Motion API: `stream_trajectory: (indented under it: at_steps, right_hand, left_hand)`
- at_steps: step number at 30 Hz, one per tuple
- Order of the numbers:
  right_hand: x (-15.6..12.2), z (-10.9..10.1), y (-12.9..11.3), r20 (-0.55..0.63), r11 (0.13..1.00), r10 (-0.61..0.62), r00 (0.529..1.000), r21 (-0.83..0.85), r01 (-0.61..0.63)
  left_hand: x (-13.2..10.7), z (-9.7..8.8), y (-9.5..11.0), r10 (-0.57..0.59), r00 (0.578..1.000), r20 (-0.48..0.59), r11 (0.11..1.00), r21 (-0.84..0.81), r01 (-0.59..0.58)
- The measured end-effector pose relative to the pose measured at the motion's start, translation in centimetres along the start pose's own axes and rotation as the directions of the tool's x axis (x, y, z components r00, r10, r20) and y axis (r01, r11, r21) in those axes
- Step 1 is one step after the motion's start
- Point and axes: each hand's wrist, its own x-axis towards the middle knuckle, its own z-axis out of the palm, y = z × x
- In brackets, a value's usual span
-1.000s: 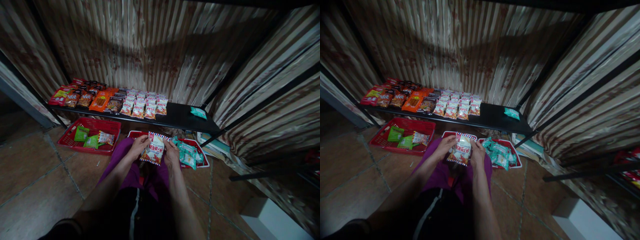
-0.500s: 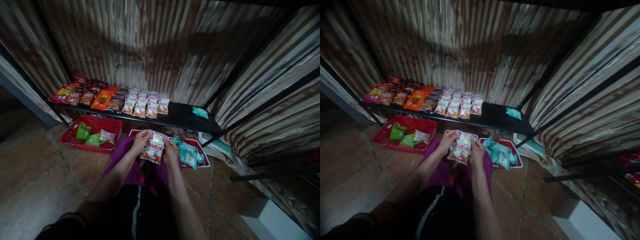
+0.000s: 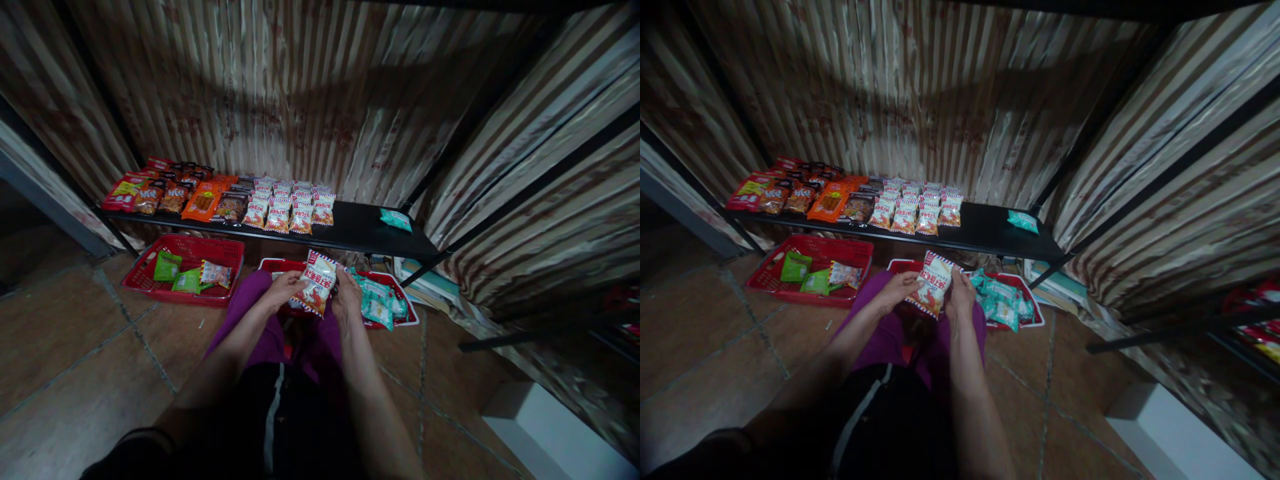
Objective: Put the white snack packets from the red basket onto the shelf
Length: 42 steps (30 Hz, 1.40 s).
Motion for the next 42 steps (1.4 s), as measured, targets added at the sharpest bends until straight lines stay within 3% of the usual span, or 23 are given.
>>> stream_trajectory:
  at_steps: [3,8,14,27,42]
  right_hand:
    - [-0.7,0.4,-0.5,0.020,0.998,0.058,0.998,0.029,-0.059]
    - [-1.8,0.5,-0.6,0.169,0.984,0.179,0.969,-0.039,-0.175]
    - [-2.0,0.2,0.2,0.293,0.979,0.196,0.936,-0.108,-0.172]
    - [-1.6,0.3,0.0,0.116,0.996,0.093,0.989,-0.019,-0.091]
    - [-1.8,0.1,0.2,-0.003,0.989,0.105,0.994,-0.108,-0.105]
  left_hand:
    - [0.1,0.0,0.0,0.023,0.996,-0.082,0.998,-0.058,-0.028]
    - [0.4,0.1,0.4,0.110,0.968,-0.225,0.985,-0.104,-0.136]
    - [0.5,0.4,0.6,0.125,0.962,-0.244,0.976,-0.143,-0.163]
    - [-0.2,0.7,1.1,-0.009,0.995,-0.104,0.978,-0.210,-0.013]
    - [-0.2,0.4,0.3,-0.045,0.994,-0.102,0.988,-0.155,0.029]
